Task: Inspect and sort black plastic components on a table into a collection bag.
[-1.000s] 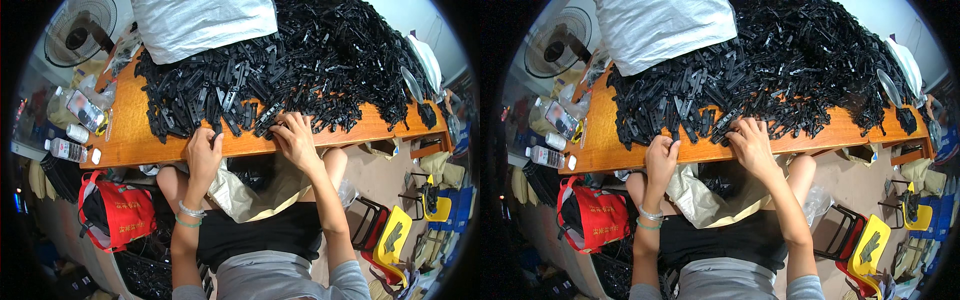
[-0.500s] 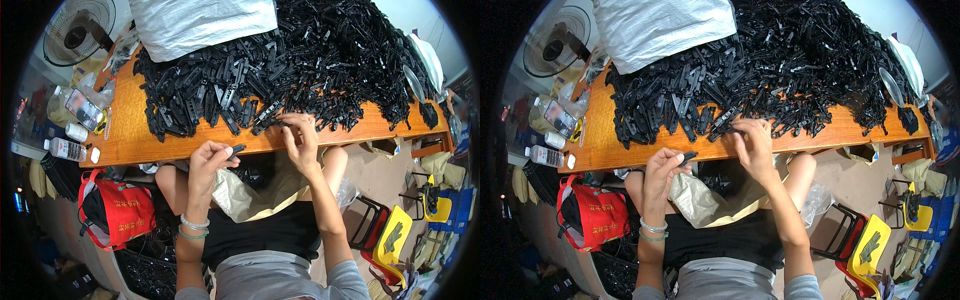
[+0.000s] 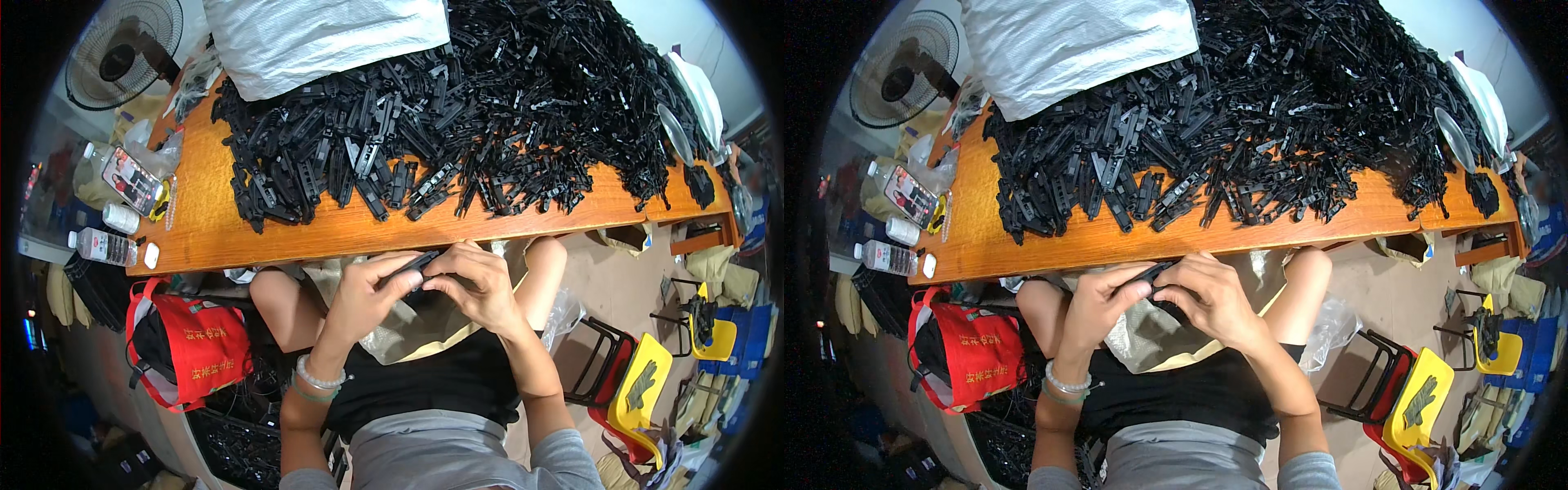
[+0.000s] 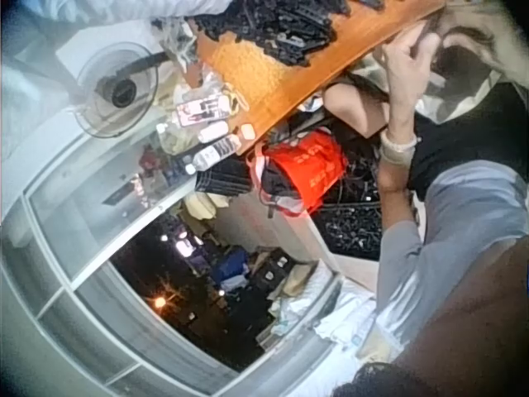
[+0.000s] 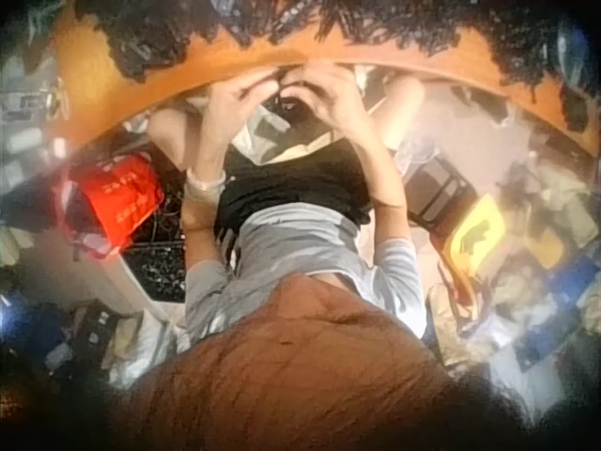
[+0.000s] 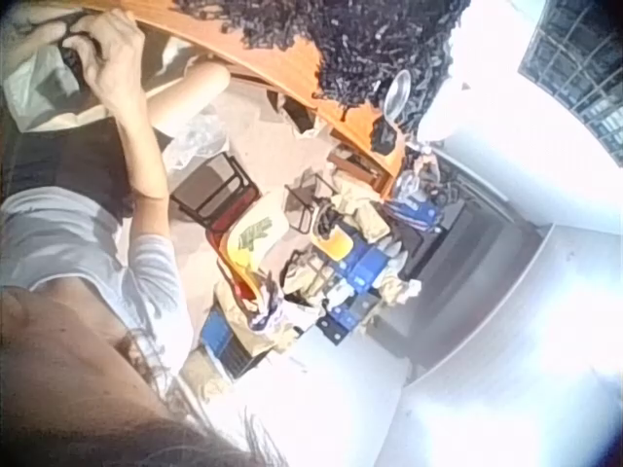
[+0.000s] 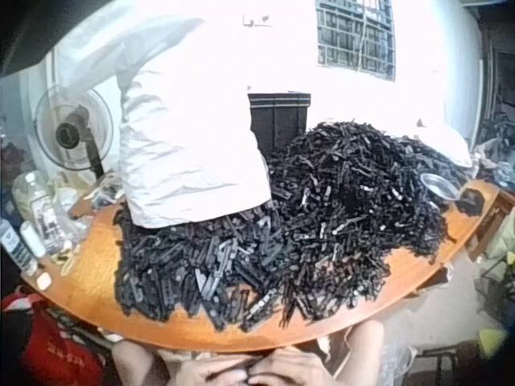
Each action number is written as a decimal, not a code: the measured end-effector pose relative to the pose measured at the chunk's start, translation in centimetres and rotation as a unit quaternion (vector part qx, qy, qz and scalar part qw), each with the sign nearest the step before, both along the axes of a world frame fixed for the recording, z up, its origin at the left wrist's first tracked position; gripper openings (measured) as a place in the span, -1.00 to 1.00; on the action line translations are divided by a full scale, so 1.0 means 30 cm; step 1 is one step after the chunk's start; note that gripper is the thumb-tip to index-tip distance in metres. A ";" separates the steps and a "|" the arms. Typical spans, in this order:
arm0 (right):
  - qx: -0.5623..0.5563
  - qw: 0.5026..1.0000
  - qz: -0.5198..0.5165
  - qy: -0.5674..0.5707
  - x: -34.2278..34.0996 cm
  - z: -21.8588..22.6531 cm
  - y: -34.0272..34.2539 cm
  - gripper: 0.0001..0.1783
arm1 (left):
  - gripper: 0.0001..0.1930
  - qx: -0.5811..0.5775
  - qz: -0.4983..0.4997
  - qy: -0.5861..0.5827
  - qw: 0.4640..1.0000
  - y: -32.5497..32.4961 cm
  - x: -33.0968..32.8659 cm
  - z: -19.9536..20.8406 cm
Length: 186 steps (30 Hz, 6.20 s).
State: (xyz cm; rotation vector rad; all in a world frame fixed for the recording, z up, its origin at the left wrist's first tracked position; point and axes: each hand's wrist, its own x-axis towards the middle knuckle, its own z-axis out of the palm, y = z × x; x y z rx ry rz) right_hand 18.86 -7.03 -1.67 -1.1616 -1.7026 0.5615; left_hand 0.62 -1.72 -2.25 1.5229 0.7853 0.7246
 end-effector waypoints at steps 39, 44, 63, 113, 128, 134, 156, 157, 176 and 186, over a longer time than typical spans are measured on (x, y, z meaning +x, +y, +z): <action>0.017 0.984 -0.115 -0.136 0.090 -0.068 0.112 -0.87 | -0.82 0.140 0.030 0.112 0.983 0.129 -0.048 -0.070; 0.086 0.933 -0.173 -0.302 0.098 -0.084 0.236 -0.86 | -0.86 0.378 0.148 0.197 0.892 0.252 0.007 -0.058; 0.043 0.984 -0.166 0.047 0.046 -0.015 0.117 -0.85 | -0.79 0.132 0.242 -0.109 0.955 0.143 0.049 -0.048; -0.001 0.999 -0.030 0.038 -0.035 -0.106 -0.059 -0.73 | -0.65 0.296 -0.086 0.077 0.948 -0.031 -0.050 -0.043; 0.088 0.918 -0.168 -0.349 0.002 -0.097 0.179 -0.79 | -0.82 0.453 0.218 0.288 0.815 0.385 0.124 -0.012; 0.077 0.925 -0.155 -0.338 0.017 -0.125 0.161 -0.77 | -0.82 0.401 0.216 0.287 0.843 0.352 0.093 0.002; -0.086 0.984 0.070 0.139 -0.094 -0.037 0.012 -0.77 | -0.83 -0.021 0.026 -0.052 0.998 0.026 -0.058 -0.082; -0.097 0.984 0.073 0.127 -0.094 -0.038 0.007 -0.78 | -0.84 -0.060 0.050 -0.097 0.992 0.020 -0.048 -0.085; 0.067 0.997 0.015 0.033 -0.049 -0.052 -0.030 -0.76 | -0.61 0.260 -0.023 0.150 0.954 -0.061 -0.055 0.034; 0.010 0.997 0.025 -0.072 -0.020 -0.020 -0.041 -0.56 | -0.63 0.333 -0.057 0.144 0.930 -0.058 -0.061 0.032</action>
